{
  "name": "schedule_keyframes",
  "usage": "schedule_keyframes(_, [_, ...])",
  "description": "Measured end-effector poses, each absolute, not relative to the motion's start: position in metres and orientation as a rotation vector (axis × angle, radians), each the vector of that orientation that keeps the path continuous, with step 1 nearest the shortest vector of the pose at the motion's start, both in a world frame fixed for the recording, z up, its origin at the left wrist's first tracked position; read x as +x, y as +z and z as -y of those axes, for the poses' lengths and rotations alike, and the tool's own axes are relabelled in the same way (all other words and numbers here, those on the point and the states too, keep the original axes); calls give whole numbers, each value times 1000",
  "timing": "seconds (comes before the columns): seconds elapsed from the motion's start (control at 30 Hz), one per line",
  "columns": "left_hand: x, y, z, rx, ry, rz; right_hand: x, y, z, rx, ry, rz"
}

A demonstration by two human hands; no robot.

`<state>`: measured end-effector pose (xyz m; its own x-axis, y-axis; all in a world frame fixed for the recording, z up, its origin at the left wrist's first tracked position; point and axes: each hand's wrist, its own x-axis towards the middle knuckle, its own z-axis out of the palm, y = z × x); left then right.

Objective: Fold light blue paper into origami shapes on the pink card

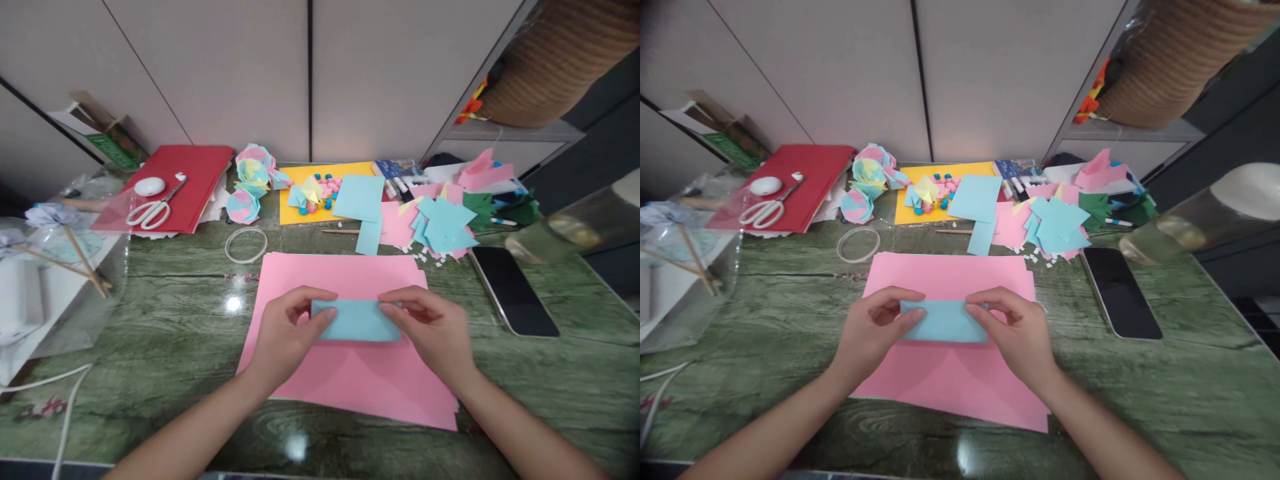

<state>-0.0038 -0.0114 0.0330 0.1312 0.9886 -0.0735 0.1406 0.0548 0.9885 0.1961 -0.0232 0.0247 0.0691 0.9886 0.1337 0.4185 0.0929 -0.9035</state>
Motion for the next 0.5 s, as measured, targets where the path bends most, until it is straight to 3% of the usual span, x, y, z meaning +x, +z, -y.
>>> schedule_keyframes(0.5, [-6, 28, 10, 1253, 931, -1234, 196, 25, 19, -1470, 857, 1468])
